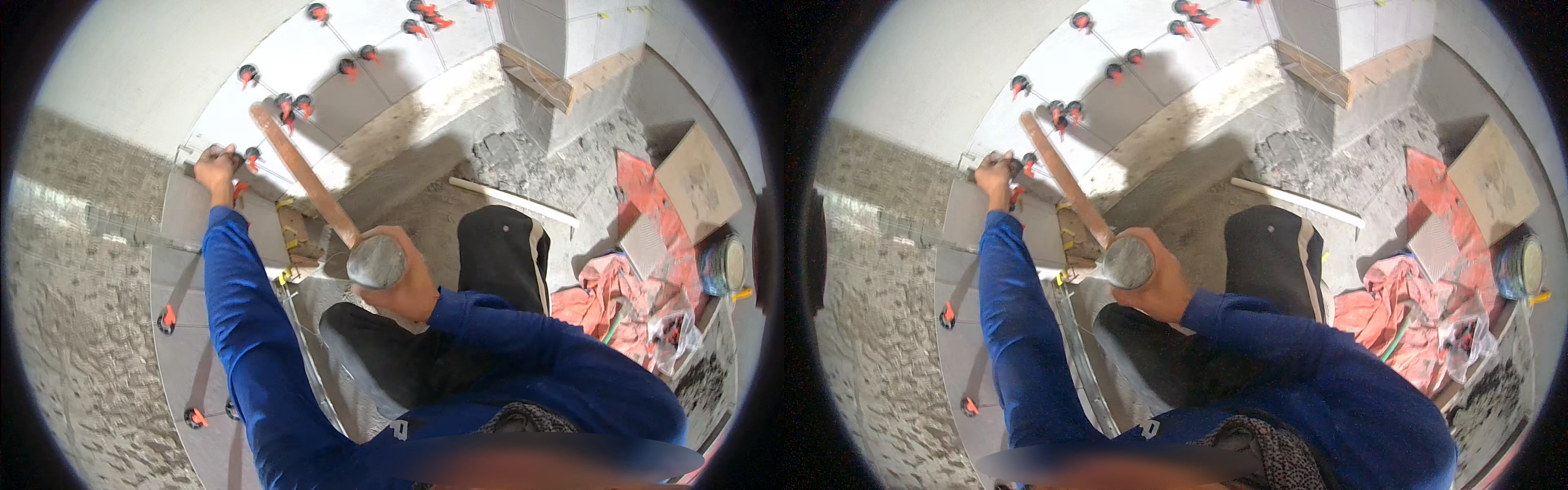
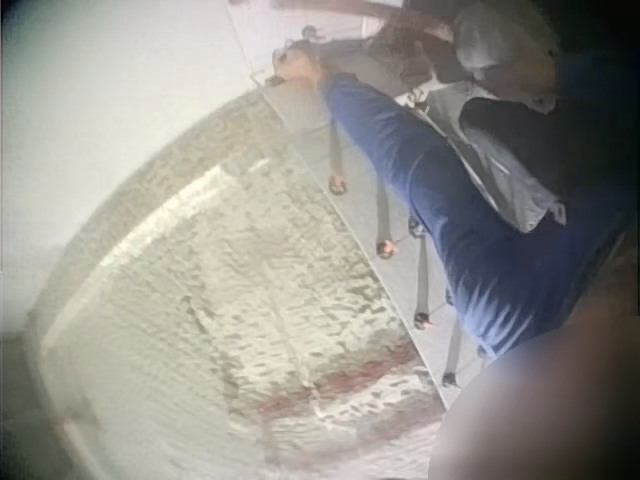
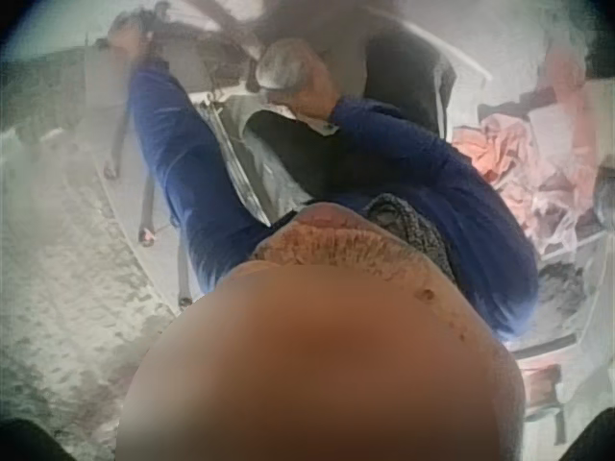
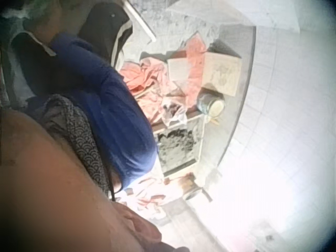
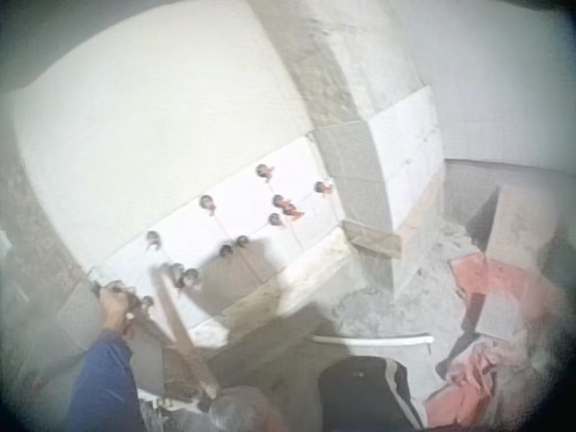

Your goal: The person installs wall tiles by placing red tile leveling clips between adjacent tiles and tightening them with a small tool. The person then uses a hammer to tap the tiles into position.

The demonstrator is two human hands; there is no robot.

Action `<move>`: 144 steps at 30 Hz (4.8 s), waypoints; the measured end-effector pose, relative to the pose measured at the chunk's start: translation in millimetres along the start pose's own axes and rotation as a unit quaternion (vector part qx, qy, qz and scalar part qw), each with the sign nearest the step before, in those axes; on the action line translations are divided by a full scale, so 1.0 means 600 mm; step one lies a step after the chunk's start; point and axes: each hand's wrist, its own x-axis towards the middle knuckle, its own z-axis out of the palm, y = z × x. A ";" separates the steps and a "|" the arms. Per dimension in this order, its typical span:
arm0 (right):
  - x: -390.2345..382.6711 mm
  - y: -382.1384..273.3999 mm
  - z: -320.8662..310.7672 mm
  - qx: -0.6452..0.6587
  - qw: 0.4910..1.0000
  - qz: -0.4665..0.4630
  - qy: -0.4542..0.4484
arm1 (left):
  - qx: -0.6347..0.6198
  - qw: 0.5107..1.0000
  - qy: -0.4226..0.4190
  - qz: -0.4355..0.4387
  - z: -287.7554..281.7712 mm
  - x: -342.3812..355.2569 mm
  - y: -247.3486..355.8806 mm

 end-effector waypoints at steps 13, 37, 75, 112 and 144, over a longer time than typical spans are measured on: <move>0.042 0.064 0.070 0.008 0.999 -0.003 0.053 | -0.010 1.000 0.022 -0.017 0.005 0.004 -0.008; 0.039 0.089 0.081 -0.052 0.998 -0.034 -0.010 | -0.004 0.999 0.027 -0.019 0.008 0.004 -0.005; 0.060 -0.049 -0.223 0.059 0.977 -0.077 0.189 | 0.190 0.854 -0.074 0.478 0.155 -0.086 0.383; 0.107 -0.019 -0.227 0.071 0.989 -0.004 0.131 | 0.521 0.719 -0.159 0.431 0.371 -0.049 0.474; 0.131 -0.052 -0.231 0.040 0.988 -0.082 0.123 | 0.377 0.806 -0.206 0.407 0.325 0.051 0.440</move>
